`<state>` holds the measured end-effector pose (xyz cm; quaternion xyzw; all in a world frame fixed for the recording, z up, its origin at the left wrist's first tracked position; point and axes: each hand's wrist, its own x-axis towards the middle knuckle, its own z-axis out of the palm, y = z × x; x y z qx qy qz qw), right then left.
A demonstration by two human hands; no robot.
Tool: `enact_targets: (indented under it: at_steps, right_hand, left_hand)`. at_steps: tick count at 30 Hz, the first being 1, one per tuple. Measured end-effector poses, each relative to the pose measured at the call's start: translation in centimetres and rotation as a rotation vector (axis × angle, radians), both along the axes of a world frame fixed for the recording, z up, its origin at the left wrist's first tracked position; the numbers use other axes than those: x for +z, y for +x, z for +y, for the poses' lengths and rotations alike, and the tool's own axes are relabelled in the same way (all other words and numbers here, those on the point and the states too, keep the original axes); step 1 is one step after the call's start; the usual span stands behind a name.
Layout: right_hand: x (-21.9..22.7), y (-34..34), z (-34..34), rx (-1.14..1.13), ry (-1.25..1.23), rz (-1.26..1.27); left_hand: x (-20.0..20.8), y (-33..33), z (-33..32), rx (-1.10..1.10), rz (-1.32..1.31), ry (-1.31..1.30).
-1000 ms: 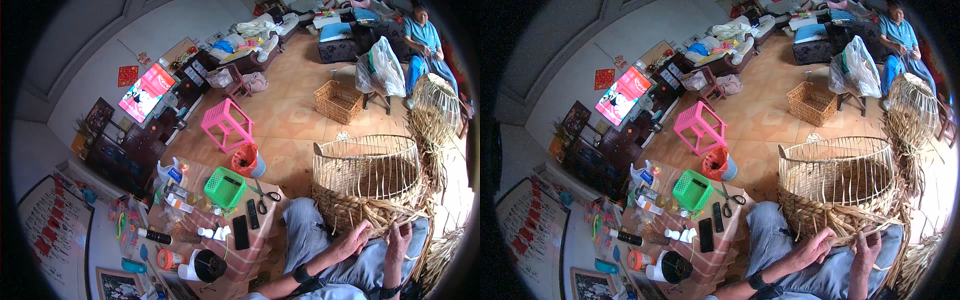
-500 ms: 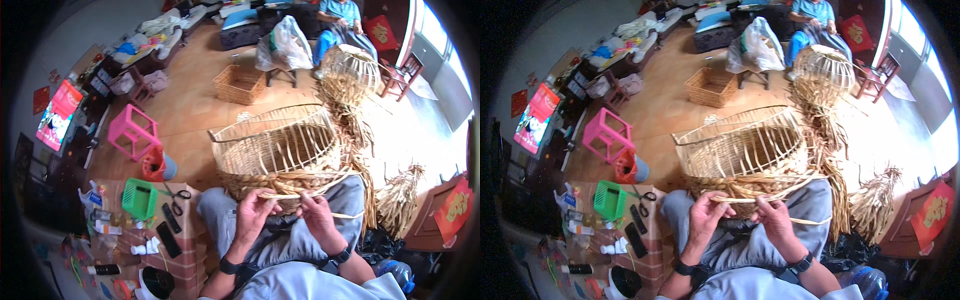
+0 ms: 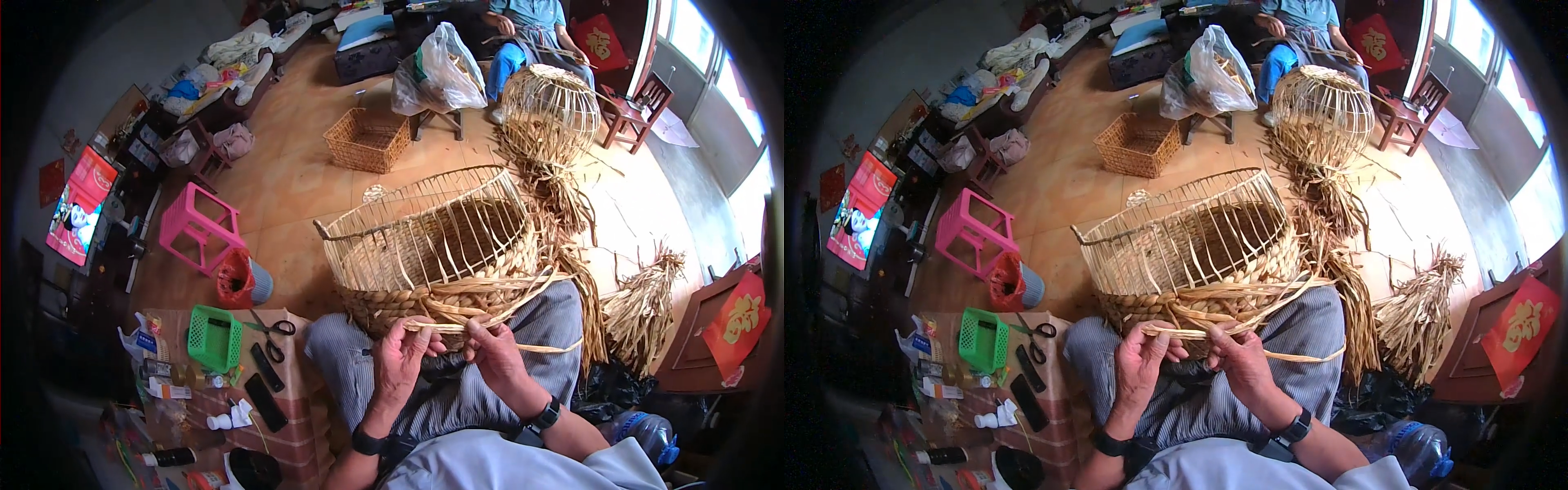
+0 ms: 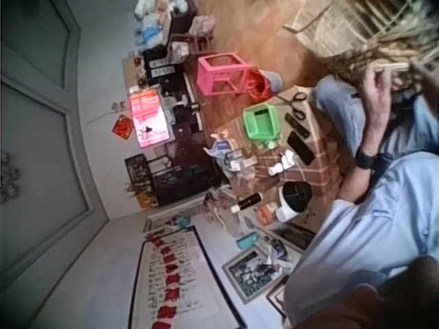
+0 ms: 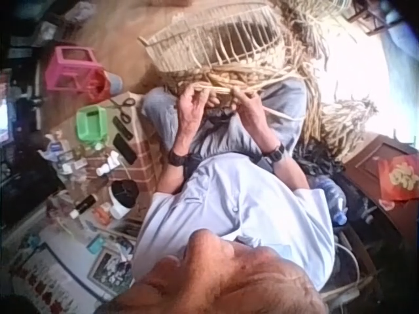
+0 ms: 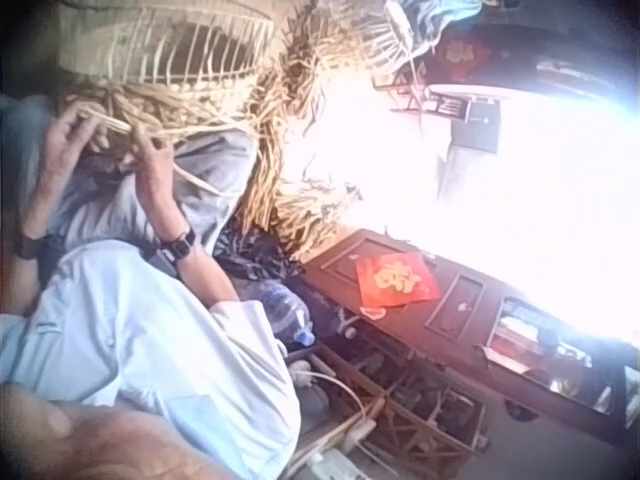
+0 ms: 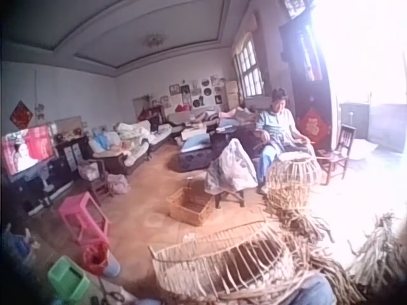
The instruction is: Weaving a large wicker or bamboo basket by hand.
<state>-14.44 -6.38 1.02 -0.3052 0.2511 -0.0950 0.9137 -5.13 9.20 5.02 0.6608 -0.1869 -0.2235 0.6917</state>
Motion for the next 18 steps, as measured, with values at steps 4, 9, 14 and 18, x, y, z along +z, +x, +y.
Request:
enact_targets:
  at_steps: [4, 9, 14, 18]
  right_hand:
    - [-0.3, 0.1, 0.3, -0.020, -0.014, 0.009]
    - [-0.1, -0.6, -0.1, -0.031, -0.102, 0.014]
    - [3.7, -1.9, -2.3, 0.678, -0.240, 0.031]
    - [6.4, -1.3, -0.6, 0.246, -1.369, -0.265]
  left_hand:
    - [-0.9, -0.5, 0.1, -0.013, 0.044, -0.031]
    - [-0.9, -0.5, 0.0, -0.017, 0.110, -0.096]
    - [-1.0, 0.4, 0.6, 0.045, -0.026, 0.037]
    - [0.5, 0.6, 0.1, 0.000, -0.101, 0.160]
